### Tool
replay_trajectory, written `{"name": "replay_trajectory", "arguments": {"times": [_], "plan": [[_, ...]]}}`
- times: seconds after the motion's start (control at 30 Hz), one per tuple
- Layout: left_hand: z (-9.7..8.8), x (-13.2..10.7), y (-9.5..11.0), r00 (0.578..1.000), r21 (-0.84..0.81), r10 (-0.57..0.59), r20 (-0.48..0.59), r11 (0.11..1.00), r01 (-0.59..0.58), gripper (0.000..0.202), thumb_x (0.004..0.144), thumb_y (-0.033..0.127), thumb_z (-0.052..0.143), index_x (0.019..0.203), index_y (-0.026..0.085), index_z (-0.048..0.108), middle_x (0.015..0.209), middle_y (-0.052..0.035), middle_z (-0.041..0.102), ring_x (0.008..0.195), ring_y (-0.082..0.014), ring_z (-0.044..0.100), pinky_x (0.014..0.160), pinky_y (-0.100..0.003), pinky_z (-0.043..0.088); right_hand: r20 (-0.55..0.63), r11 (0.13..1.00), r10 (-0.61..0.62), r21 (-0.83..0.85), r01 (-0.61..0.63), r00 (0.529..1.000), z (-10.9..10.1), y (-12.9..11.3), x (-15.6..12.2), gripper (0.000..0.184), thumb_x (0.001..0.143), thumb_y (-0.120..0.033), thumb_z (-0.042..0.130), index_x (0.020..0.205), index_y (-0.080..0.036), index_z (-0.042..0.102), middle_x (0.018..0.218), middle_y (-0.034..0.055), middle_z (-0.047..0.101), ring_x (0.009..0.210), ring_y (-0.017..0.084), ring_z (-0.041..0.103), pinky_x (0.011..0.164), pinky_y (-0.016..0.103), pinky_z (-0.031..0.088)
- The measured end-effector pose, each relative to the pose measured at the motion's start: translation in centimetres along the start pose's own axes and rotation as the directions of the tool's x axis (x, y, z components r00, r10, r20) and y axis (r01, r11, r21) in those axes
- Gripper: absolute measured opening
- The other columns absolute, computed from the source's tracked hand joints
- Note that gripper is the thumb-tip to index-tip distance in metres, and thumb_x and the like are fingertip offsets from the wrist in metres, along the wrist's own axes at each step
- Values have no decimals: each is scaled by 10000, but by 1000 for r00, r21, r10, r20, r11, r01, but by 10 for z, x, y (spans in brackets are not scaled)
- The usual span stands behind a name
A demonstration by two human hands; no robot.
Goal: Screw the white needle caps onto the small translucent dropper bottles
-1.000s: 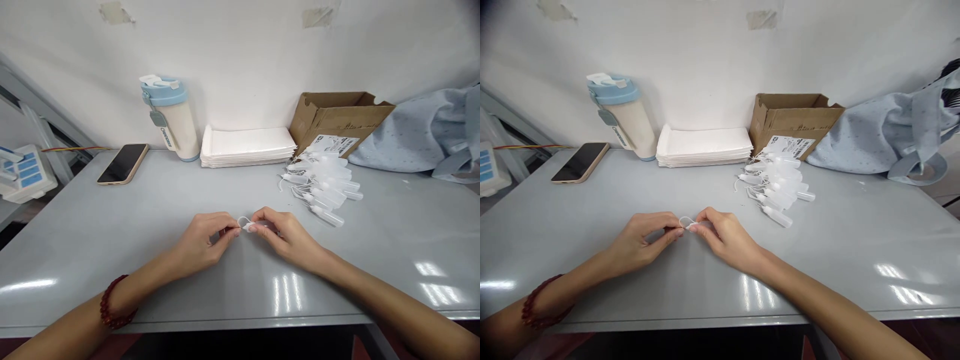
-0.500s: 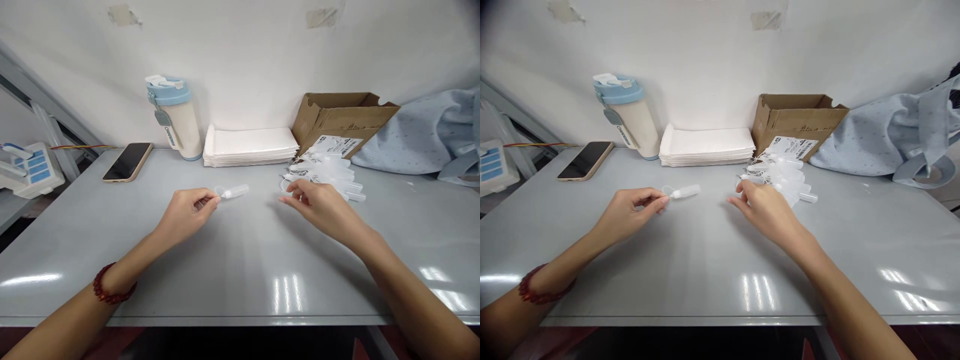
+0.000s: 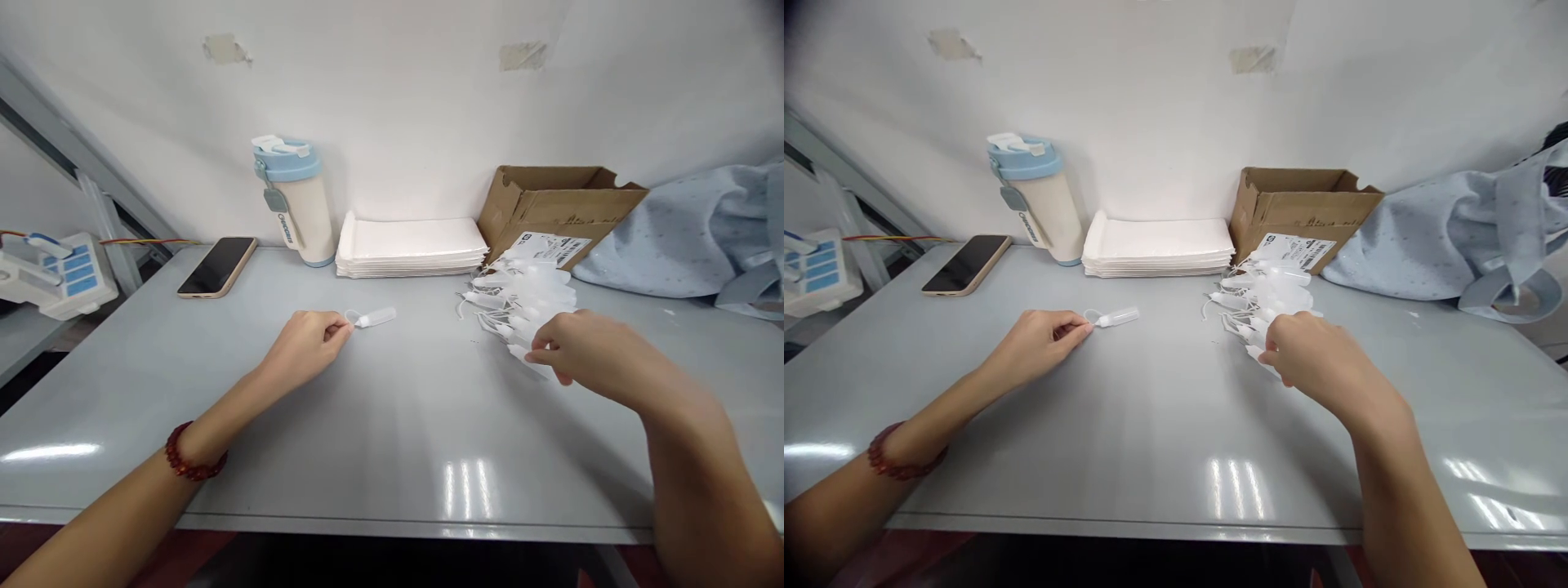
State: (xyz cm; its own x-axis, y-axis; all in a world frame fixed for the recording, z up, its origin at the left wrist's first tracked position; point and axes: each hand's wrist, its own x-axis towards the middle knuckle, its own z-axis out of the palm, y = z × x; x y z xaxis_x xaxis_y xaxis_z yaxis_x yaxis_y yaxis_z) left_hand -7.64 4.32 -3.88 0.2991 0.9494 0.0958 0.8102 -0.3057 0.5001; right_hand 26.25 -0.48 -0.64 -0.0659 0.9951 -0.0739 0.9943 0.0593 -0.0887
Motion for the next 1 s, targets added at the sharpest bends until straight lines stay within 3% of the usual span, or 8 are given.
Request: {"name": "replay_trajectory", "arguments": {"times": [0.1, 0.3, 0.43, 0.57, 0.73, 0.9, 1.0], "plan": [[0, -1, 0, 1000, 13, 2, 3, 1000, -2, 270, 820, 318, 475, 734, 168, 681, 609, -12, 624, 555, -149, 525, 509, -242, 322, 178, 985, 112, -152, -85, 978, -6, -12, 0, 304, 777, -214, 525, 473, -193, 522, 519, 25, 582, 480, 166, 514, 470, 293, 296], [1, -4, 3, 999, 63, -33, -14, 997, 33, 303, 843, 359, 464, 695, 172, 650, 581, -5, 589, 555, -145, 498, 524, -242, 313, 233, 976, 161, -185, -119, 959, -10, -21, -1, 232, 764, -181, 525, 534, -188, 551, 542, 46, 584, 565, 207, 557, 488, 295, 309], [3, -3, 1, 999, 78, -43, 0, 996, 43, 320, 859, 358, 443, 670, 170, 620, 527, 8, 518, 509, -131, 433, 512, -241, 291, 173, 977, 52, -215, -14, 984, 0, -21, -2, 178, 731, -203, 592, 556, -188, 566, 545, 44, 566, 540, 191, 534, 477, 275, 276], [1, 0, -2, 999, 62, -33, 23, 998, 31, 305, 879, 342, 421, 738, 177, 635, 566, 7, 543, 527, -135, 450, 515, -238, 302, 82, 986, -115, -108, 123, 990, 9, -27, -2, 193, 777, -288, 578, 613, -192, 610, 555, 30, 563, 500, 160, 511, 474, 263, 270], [-3, 4, -7, 997, 93, -59, 40, 994, 55, 290, 881, 340, 428, 817, 189, 667, 589, 2, 589, 541, -150, 491, 512, -243, 320, 73, 976, -216, 41, 214, 974, 8, -47, -1, 209, 819, -329, 542, 681, -195, 627, 571, 6, 562, 498, 145, 508, 460, 257, 298], [-5, 2, -2, 995, 136, -97, -29, 986, 100, 311, 881, 354, 436, 843, 171, 684, 627, -28, 628, 566, -173, 525, 522, -263, 337, -67, 929, -323, 169, 330, 944, 13, -65, -1, 194, 859, -327, 531, 884, -173, 647, 789, 37, 604, 624, 153, 568, 553, 273, 407], [-2, -6, 9, 998, 30, 18, -54, 999, -16, 275, 877, 339, 467, 889, 164, 679, 684, -28, 656, 589, -155, 550, 561, -260, 396, -159, 878, -407, 203, 433, 899, 21, -73, -3, 210, 875, -308, 525, 963, -156, 640, 921, 77, 598, 755, 176, 592, 643, 295, 462]]}}
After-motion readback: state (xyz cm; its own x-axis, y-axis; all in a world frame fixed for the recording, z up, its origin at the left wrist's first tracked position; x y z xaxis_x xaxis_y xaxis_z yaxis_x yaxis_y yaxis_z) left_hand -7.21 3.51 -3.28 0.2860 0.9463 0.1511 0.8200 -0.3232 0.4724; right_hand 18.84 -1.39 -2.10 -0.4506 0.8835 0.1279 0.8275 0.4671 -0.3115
